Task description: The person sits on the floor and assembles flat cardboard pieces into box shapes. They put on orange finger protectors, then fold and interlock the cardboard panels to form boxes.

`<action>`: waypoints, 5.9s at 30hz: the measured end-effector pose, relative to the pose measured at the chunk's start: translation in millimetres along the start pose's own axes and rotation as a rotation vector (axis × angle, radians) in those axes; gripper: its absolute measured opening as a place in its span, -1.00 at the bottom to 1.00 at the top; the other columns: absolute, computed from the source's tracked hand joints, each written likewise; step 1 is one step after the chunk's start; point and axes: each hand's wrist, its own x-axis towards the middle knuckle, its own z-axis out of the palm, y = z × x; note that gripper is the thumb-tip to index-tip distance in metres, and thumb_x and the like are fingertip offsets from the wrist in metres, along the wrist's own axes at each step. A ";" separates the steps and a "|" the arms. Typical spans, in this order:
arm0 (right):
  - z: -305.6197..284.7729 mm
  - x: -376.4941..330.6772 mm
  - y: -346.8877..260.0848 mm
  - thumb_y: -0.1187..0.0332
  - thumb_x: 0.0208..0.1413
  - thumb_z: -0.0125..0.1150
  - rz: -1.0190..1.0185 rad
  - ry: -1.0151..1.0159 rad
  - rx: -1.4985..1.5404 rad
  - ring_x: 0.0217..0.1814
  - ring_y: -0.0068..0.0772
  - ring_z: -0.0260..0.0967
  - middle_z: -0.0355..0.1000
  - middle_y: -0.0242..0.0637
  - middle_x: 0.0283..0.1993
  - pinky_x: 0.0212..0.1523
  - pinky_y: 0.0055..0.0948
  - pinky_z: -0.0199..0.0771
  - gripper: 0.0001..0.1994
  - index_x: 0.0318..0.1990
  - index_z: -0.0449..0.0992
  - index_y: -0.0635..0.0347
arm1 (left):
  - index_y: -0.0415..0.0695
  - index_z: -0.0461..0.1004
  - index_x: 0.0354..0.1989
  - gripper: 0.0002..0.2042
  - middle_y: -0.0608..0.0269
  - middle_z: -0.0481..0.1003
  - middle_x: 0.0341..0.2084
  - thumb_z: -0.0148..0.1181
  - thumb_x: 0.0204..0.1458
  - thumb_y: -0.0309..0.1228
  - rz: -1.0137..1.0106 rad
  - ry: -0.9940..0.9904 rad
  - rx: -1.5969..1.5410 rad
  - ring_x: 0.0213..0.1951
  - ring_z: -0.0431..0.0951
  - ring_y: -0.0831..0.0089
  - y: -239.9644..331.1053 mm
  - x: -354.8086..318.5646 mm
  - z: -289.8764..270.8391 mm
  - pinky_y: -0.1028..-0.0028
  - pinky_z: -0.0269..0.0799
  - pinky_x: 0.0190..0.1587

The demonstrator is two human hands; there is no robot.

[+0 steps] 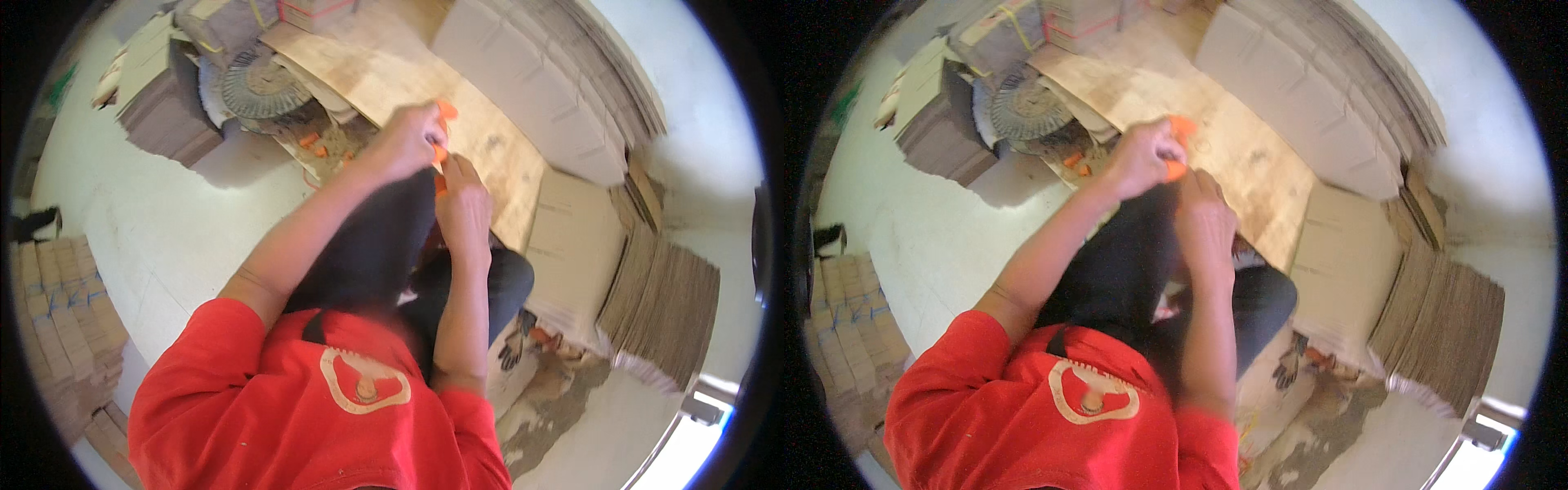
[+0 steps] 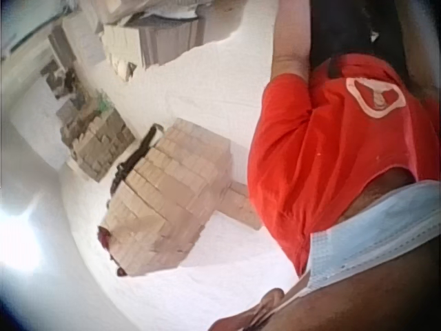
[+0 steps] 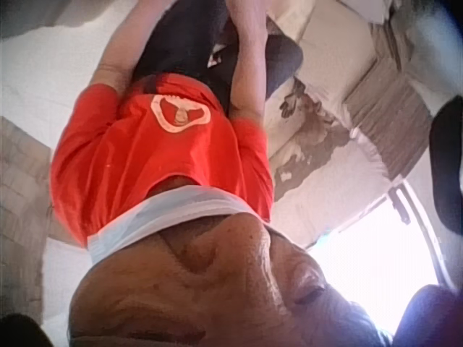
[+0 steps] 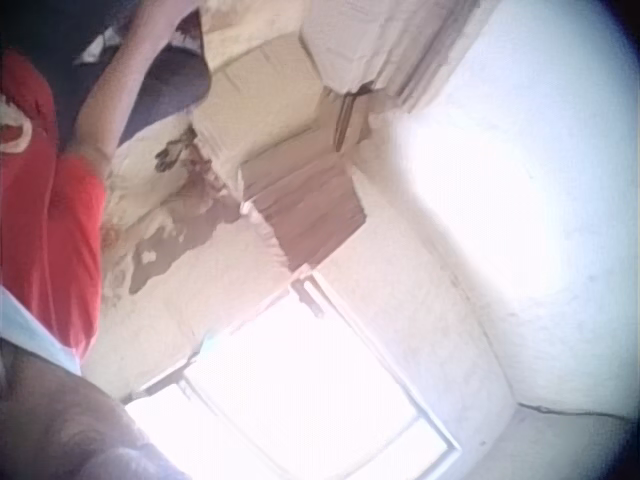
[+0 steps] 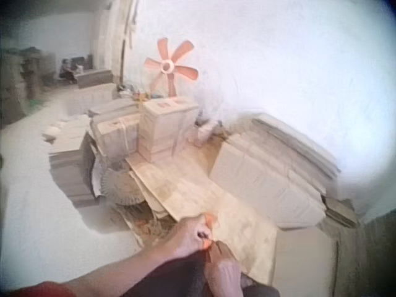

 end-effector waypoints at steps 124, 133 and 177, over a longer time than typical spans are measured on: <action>22.8 -64.9 -45.2 0.24 0.22 -0.07 -0.084 -0.565 2.395 -0.73 0.01 0.37 0.42 0.23 -0.43 -0.83 -0.27 0.41 -0.59 -0.14 0.40 0.58 | -0.27 0.32 0.04 -0.54 0.31 0.54 -0.41 0.25 -0.09 -0.56 0.089 -0.232 -0.114 -0.30 0.50 0.66 66.0 -108.2 -46.2 0.62 0.39 -0.18; 21.6 -67.6 -55.6 0.28 0.21 -0.04 0.077 -0.471 2.501 -0.70 -0.08 0.36 0.42 0.15 -0.38 -0.84 -0.29 0.39 -0.67 0.03 0.35 0.28 | -0.33 0.31 -0.03 -0.60 0.19 0.53 -0.36 0.25 -0.05 -0.49 0.011 -0.155 -0.477 -0.26 0.51 0.53 46.7 -100.5 -33.7 0.55 0.39 -0.14; 16.2 -65.7 -46.8 0.66 -0.08 0.13 0.332 -0.699 2.580 -0.58 0.03 0.42 0.38 0.23 -0.45 -0.81 -0.28 0.45 -0.03 0.39 -0.40 0.04 | -0.27 0.15 0.24 -0.38 0.02 0.34 0.07 0.18 0.00 -0.33 -0.020 -0.699 -0.827 0.07 0.39 0.29 -10.3 -87.7 18.9 0.32 0.30 0.11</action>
